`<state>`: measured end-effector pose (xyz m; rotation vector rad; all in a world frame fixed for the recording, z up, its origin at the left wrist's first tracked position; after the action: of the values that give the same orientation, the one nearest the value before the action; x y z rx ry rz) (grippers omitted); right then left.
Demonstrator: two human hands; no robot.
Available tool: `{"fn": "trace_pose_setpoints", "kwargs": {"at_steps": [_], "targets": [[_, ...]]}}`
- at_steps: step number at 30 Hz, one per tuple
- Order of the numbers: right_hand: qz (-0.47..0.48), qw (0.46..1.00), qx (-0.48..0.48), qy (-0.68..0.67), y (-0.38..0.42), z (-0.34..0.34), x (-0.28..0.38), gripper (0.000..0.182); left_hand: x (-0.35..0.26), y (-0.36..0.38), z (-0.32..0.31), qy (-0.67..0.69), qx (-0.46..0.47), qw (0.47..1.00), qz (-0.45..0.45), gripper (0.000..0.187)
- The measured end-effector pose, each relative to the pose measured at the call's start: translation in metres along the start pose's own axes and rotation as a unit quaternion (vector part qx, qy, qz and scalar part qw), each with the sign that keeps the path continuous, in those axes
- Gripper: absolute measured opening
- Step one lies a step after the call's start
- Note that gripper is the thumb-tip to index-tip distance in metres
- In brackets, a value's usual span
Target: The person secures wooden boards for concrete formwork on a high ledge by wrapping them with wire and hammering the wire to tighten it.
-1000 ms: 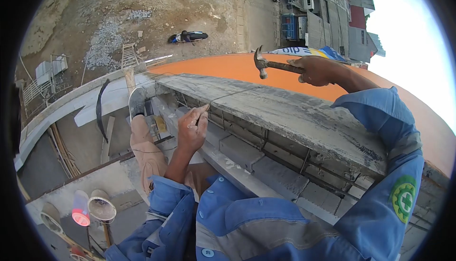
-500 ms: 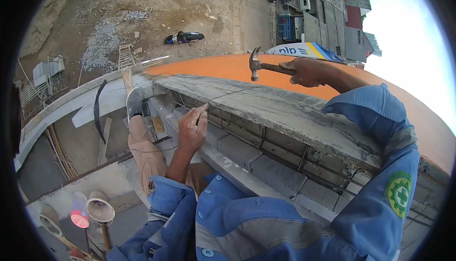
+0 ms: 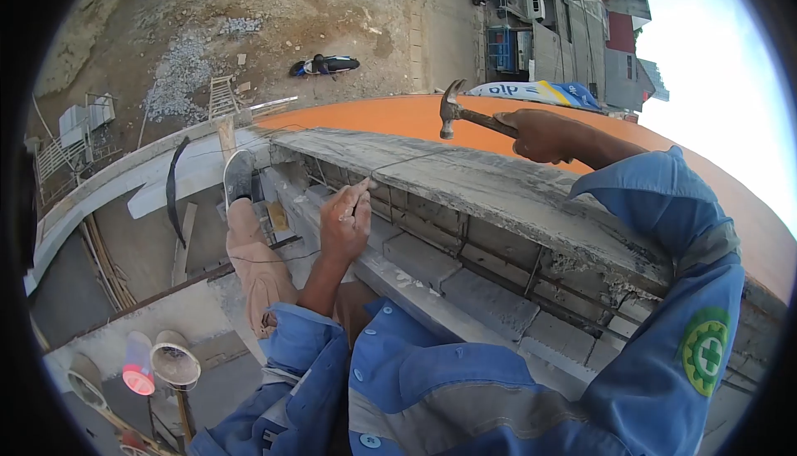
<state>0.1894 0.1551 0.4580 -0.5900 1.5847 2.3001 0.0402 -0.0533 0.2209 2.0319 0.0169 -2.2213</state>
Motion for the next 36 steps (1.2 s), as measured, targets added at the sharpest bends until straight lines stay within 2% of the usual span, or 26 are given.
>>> {"fn": "trace_pose_setpoints", "kwargs": {"at_steps": [2, 3, 4, 5, 6, 7, 10, 11, 12, 13, 14, 15, 16, 18, 20, 21, 22, 23, 24, 26, 27, 28, 32, 34, 35, 36], "targets": [[0.098, 0.994, -0.040, -0.001, -0.022, 0.018, -0.015, 0.068, -0.001, 0.002, -0.004, 0.000, -0.007, 1.000, -0.005, 0.025], [0.092, 0.990, -0.079, -0.072, -0.002, 0.032, 0.005, 0.062, 0.003, -0.003, -0.003, -0.004, -0.011, 1.000, -0.006, 0.025], [0.166, 0.966, -0.175, -0.088, -0.013, 0.044, 0.008, 0.054, 0.002, 0.000, -0.005, 0.004, -0.015, 1.000, -0.012, 0.025], [0.106, 0.957, -0.233, -0.134, -0.009, 0.060, -0.003, 0.047, 0.000, 0.001, -0.006, 0.013, -0.023, 0.999, -0.019, 0.025], [0.260, 0.879, -0.393, -0.076, -0.048, 0.074, -0.047, 0.057, 0.000, -0.005, -0.005, 0.012, -0.026, 0.999, -0.025, 0.025], [0.303, 0.823, -0.469, -0.102, -0.043, 0.082, -0.043, 0.057, -0.002, -0.004, -0.002, -0.002, -0.018, 1.000, -0.024, 0.026], [0.255, 0.796, -0.536, -0.116, -0.035, 0.073, -0.046, 0.060, -0.002, -0.002, -0.002, -0.007, -0.009, 1.000, -0.023, 0.028], [0.126, 0.880, -0.404, -0.216, -0.011, 0.049, -0.023, 0.062, -0.002, 0.000, -0.002, -0.001, -0.005, 1.000, -0.022, 0.028], [0.154, 0.933, -0.310, -0.099, -0.030, 0.031, -0.046, 0.065, -0.001, 0.006, 0.000, 0.002, -0.007, 1.000, -0.022, 0.028], [0.121, 0.983, -0.112, 0.082, -0.026, 0.008, -0.044, 0.069, 0.001, 0.009, -0.002, 0.008, -0.004, 1.000, -0.011, 0.027], [0.085, 0.973, -0.112, 0.183, 0.016, -0.013, 0.002, 0.071, 0.002, 0.002, -0.007, 0.015, -0.005, 1.000, -0.003, 0.027], [0.110, 0.974, -0.056, 0.190, -0.012, -0.011, -0.010, 0.068, 0.003, -0.001, -0.004, 0.015, 0.001, 1.000, -0.005, 0.027], [0.065, 0.996, 0.037, 0.053, -0.008, 0.013, 0.007, 0.067, -0.003, 0.002, -0.004, 0.017, 0.007, 1.000, 0.001, 0.027], [0.163, 0.985, -0.052, 0.014, -0.027, 0.027, -0.013, 0.066, -0.001, -0.007, -0.003, 0.011, -0.009, 1.000, -0.002, 0.028], [0.177, 0.964, -0.191, -0.062, -0.016, 0.058, -0.001, 0.064, -0.001, 0.002, -0.005, 0.002, 0.011, 1.000, 0.004, 0.027], [0.177, 0.963, -0.194, -0.063, -0.030, 0.068, -0.011, 0.064, -0.001, 0.000, -0.006, 0.002, 0.010, 1.000, 0.001, 0.027], [0.276, 0.890, -0.361, -0.044, -0.042, 0.082, -0.024, 0.064, -0.002, -0.001, -0.004, -0.003, 0.009, 1.000, -0.002, 0.027], [0.361, 0.780, -0.511, -0.024, -0.043, 0.084, -0.031, 0.064, -0.002, 0.002, -0.002, -0.007, 0.010, 1.000, -0.003, 0.027], [0.363, 0.779, -0.511, -0.023, -0.042, 0.076, -0.030, 0.064, -0.001, 0.001, -0.002, -0.007, 0.008, 1.000, -0.003, 0.027], [0.224, 0.875, -0.411, -0.126, -0.028, 0.042, -0.033, 0.065, -0.002, 0.001, -0.003, 0.005, -0.002, 1.000, -0.009, 0.026], [0.127, 0.970, -0.203, -0.042, -0.010, 0.021, -0.013, 0.065, -0.002, 0.001, -0.002, 0.008, -0.004, 1.000, -0.010, 0.026], [0.021, 0.998, 0.017, 0.048, 0.010, 0.008, 0.004, 0.066, -0.001, 0.000, -0.002, 0.007, 0.005, 1.000, -0.008, 0.026], [0.012, 0.999, 0.028, 0.041, 0.001, 0.033, 0.025, 0.068, 0.000, 0.001, -0.001, 0.006, 0.024, 1.000, -0.001, 0.026], [0.112, 0.982, -0.132, -0.075, 0.000, 0.048, 0.013, 0.069, 0.000, 0.001, 0.000, 0.002, 0.023, 1.000, -0.006, 0.026], [0.109, 0.982, -0.131, -0.078, -0.016, 0.050, -0.004, 0.069, 0.000, 0.001, -0.002, 0.002, 0.016, 1.000, -0.008, 0.026], [0.212, 0.932, -0.279, -0.094, -0.038, 0.058, -0.019, 0.070, 0.001, -0.001, -0.002, 0.001, 0.018, 1.000, -0.010, 0.026]]}}
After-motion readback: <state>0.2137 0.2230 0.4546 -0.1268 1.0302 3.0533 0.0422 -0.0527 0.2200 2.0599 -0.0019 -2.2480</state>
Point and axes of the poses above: each hand's wrist, its own y-axis away from the middle knuckle, its own z-axis out of the back of the hand, x = y × z, the point moved 3 cm from there along -y, towards the middle knuckle, and after that the axes turned 15 degrees about -y, right-handed, at the moved point
